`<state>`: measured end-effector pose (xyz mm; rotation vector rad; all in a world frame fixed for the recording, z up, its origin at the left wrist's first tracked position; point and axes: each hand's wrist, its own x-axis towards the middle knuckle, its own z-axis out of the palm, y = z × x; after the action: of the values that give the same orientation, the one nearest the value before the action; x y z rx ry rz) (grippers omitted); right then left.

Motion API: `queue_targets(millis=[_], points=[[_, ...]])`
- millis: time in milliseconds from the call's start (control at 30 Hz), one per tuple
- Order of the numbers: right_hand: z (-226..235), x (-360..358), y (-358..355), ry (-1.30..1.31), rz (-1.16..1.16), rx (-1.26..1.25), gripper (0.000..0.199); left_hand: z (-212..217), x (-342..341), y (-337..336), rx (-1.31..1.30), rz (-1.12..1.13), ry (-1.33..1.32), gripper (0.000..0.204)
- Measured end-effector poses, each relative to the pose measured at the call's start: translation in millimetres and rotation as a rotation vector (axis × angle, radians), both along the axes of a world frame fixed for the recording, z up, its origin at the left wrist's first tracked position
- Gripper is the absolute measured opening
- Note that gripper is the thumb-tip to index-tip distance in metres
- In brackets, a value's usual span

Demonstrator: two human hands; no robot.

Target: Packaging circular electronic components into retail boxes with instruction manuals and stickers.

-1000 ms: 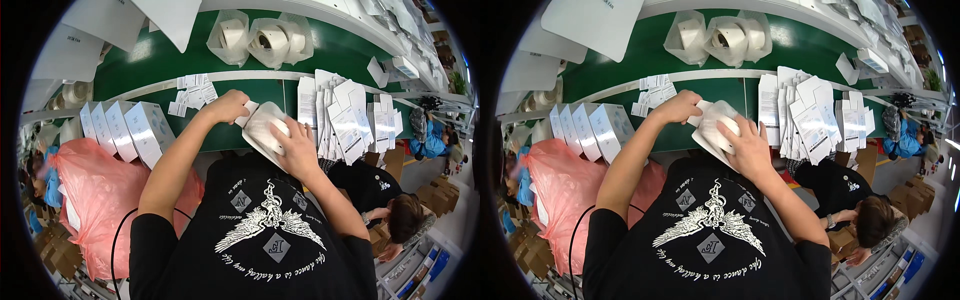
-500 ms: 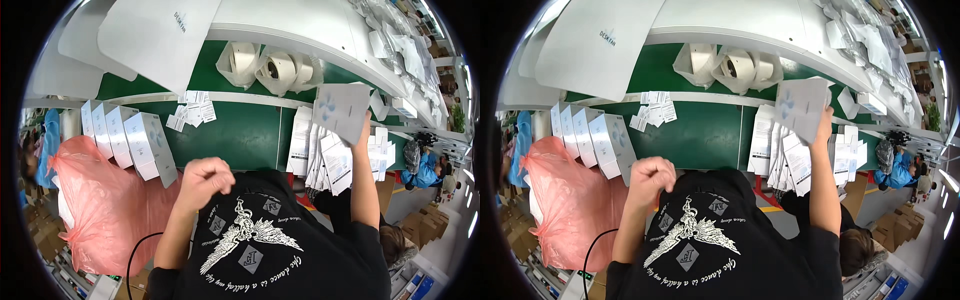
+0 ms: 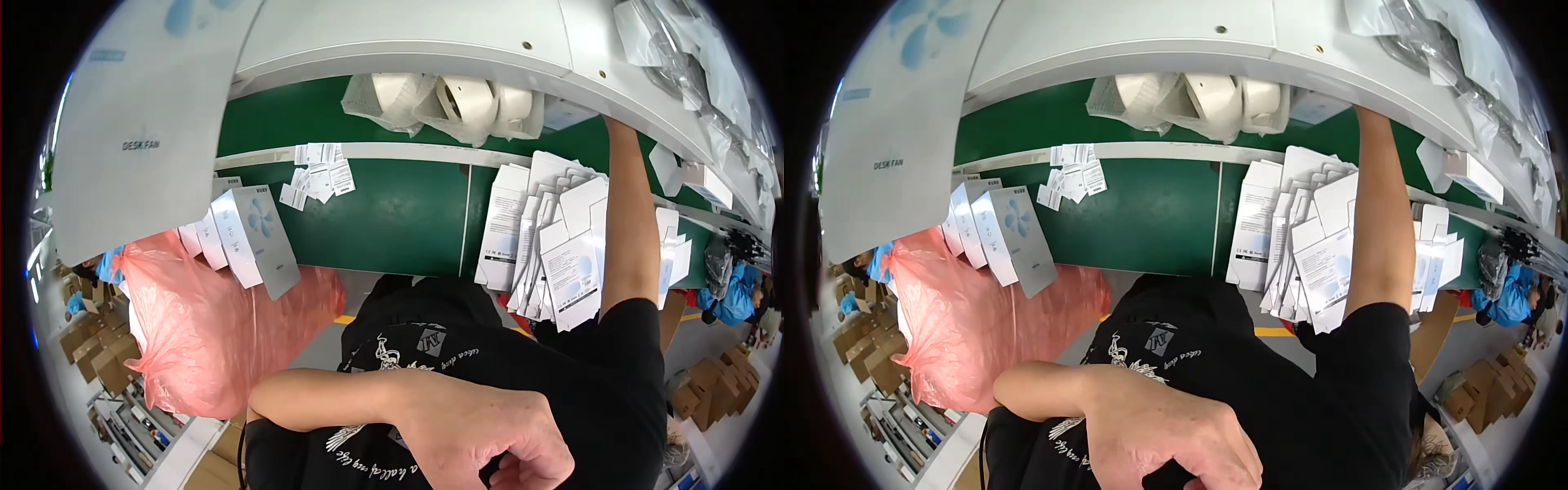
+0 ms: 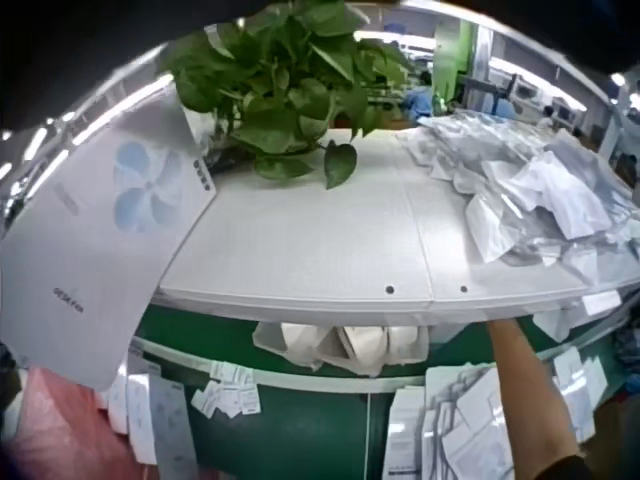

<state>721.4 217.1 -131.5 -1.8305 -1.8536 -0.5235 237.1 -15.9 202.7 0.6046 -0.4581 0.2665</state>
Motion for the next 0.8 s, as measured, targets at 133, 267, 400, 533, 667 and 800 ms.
queue_targets(millis=[133, 267, 400, 533, 667, 800], points=[[83.8, -94.5, -118.8, 0.383, -0.222, -0.030, 0.053, -61.9, 27.7, 17.0, 0.699, 0.383, 0.596, 0.049], [44.0, -122.0, -315.8, 0.159, -0.555, -0.297, 0.058, -218.3, 72.8, 9.9, 1.658, 0.462, 0.915, 0.024], [34.1, -176.5, -444.7, 0.580, -0.716, -0.312, 0.060, -269.0, 127.6, -14.8, 2.086, 0.553, 0.532, 0.058], [64.5, -205.7, -510.5, 1.038, -0.822, 0.062, 0.054, -299.8, 194.8, -52.4, 2.100, 0.485, 0.276, 0.091], [220.4, -264.6, -486.7, 1.787, -0.102, 0.035, 0.035, -306.5, 207.2, -73.9, 2.164, 0.368, 0.268, 0.106], [295.4, -304.4, -429.6, 1.787, 1.194, -0.074, 0.062, -324.0, 190.3, -85.3, 2.238, 0.434, 0.188, 0.091]])
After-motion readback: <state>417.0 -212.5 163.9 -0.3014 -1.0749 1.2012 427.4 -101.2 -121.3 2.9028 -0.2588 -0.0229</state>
